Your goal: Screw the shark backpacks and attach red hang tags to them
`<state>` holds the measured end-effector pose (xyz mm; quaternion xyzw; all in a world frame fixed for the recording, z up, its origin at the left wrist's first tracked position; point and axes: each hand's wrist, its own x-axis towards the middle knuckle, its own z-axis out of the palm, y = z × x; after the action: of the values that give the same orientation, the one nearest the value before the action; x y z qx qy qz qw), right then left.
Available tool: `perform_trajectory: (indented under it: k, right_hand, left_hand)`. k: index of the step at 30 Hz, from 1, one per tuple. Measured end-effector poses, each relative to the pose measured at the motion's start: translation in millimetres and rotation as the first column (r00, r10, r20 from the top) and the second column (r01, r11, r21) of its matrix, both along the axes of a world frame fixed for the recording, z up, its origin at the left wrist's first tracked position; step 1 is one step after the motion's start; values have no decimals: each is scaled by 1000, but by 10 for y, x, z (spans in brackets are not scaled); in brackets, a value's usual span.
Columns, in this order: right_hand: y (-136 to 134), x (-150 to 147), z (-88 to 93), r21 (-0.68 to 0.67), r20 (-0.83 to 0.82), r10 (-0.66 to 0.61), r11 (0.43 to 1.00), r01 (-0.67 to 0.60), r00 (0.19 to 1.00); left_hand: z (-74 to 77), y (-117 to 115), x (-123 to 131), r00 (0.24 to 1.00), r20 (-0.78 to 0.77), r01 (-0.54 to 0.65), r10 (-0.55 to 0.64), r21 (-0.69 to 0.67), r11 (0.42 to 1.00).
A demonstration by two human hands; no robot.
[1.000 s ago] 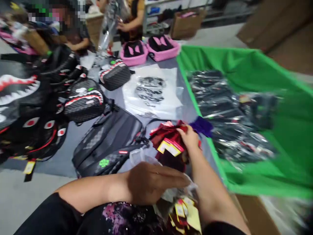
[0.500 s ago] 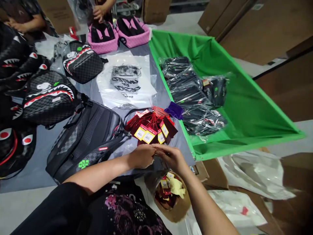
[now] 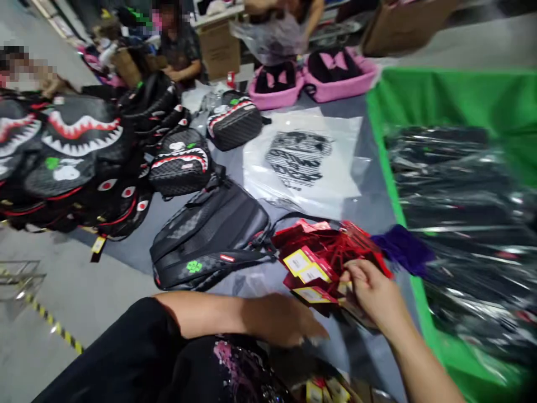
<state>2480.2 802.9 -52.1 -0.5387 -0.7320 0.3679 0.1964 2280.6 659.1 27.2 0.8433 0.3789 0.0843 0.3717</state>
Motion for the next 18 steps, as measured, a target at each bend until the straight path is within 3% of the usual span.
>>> perform_trajectory:
  k: [3, 5, 7, 9, 13, 16, 18]
  right_hand:
    - [458, -134, -180, 28, 83, -103, 994, 101, 991]
    - [683, -204, -298, -8, 97, -137, 990, 138, 986]
    - [798, -234, -393, -49, 106, -148, 987, 154, 983]
    - [814, -235, -434, -64, 123, -157, 984, 165, 980]
    - [707, -167, -319, -4, 135, -150, 988, 152, 980]
    - [603, -6, -137, 103, 171, -144, 987, 127, 975]
    - [471, 160, -3, 215, 219, -135, 973, 88, 966]
  left_hand:
    - [172, -65, 48, 986, 120, 114, -117, 32, 993]
    - [134, 8, 41, 985, 165, 39, -43, 30, 999]
    - [-65, 152, -6, 985, 138, -96, 99, -30, 995]
    - [-378, 334, -76, 954, 61, -286, 295, -117, 951]
    - [-970, 676, -232, 749, -4, -656, 663, -150, 740]
    - [-1163, 830, -330, 652, 23, -749, 758, -132, 649]
    - [-1177, 850, -373, 648, 31, -752, 761, -130, 646]
